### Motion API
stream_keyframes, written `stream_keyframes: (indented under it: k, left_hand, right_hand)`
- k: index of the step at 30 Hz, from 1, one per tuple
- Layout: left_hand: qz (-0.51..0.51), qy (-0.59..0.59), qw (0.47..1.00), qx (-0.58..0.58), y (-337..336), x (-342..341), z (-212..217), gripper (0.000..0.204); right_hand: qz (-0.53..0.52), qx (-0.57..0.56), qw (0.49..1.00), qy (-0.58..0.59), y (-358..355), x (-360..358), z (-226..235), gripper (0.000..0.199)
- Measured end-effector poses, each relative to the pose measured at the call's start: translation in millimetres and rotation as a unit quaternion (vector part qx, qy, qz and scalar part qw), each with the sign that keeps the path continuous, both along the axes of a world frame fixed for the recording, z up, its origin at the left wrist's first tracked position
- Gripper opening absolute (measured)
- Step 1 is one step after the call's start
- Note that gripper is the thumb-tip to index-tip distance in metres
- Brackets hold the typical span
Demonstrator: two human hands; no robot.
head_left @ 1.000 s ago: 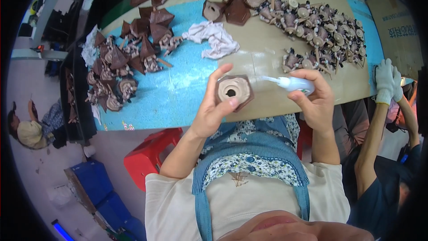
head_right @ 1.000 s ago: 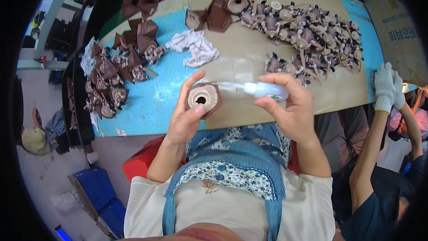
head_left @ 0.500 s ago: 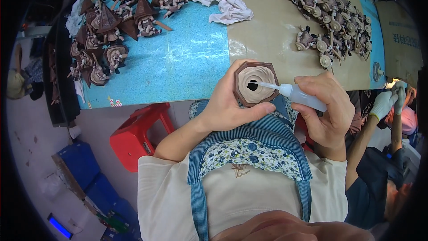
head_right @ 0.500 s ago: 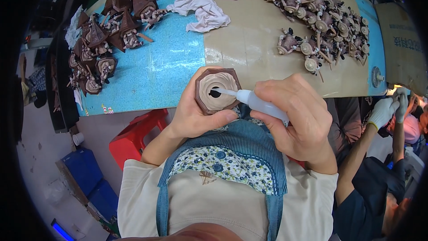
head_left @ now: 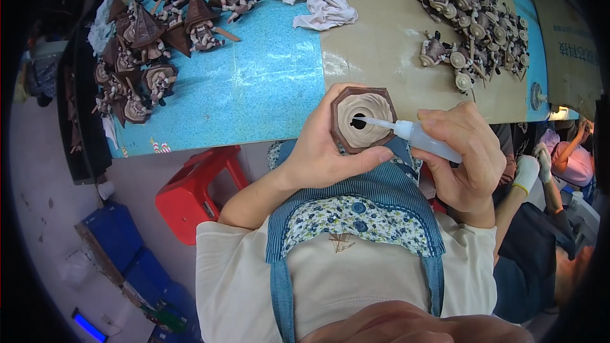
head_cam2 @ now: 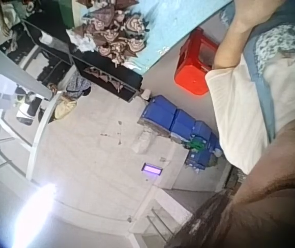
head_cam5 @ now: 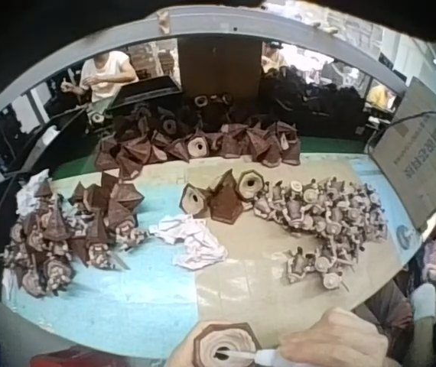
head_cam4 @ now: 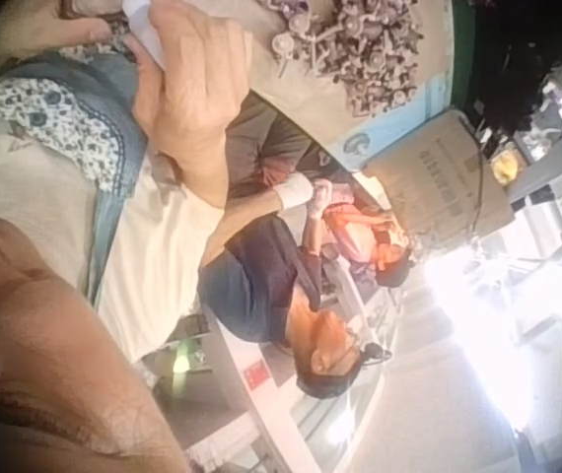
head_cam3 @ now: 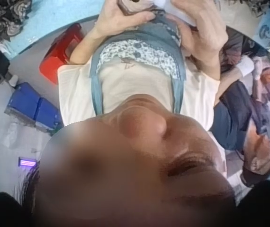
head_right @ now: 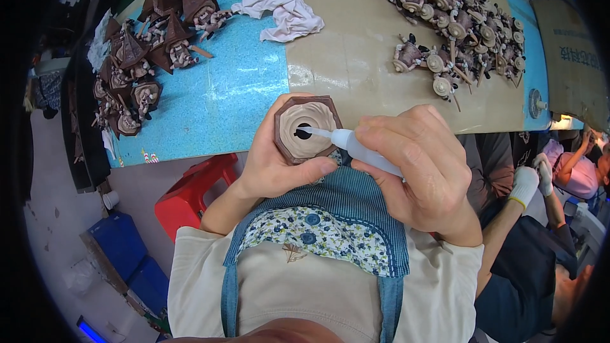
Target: The person applies glue from a bottle to figurine bases and attaches small figurine characters to them by hand, then wipes excess glue with a cloth.
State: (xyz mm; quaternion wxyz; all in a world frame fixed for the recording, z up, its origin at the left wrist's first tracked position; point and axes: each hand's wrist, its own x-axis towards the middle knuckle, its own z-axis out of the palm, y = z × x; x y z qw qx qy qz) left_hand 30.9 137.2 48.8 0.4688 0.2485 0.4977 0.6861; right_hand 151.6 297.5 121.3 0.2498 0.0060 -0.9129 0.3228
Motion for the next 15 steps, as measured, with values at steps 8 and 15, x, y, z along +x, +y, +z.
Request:
stream_keyframes:
  k: [8, 15]
  left_hand:
    - [-0.002, 0.024, 1.0, -0.002, 0.9, 0.7, -3.3, 0.07]
    - [0.003, 0.009, 1.0, -0.006, 1.7, 1.2, -2.7, 0.069]
  right_hand:
    - [0.001, 0.005, 1.0, 0.002, 0.4, 0.5, -1.1, 0.032]
    - [-0.003, 0.011, 1.0, 0.002, 0.0, 0.8, -2.7, 0.032]
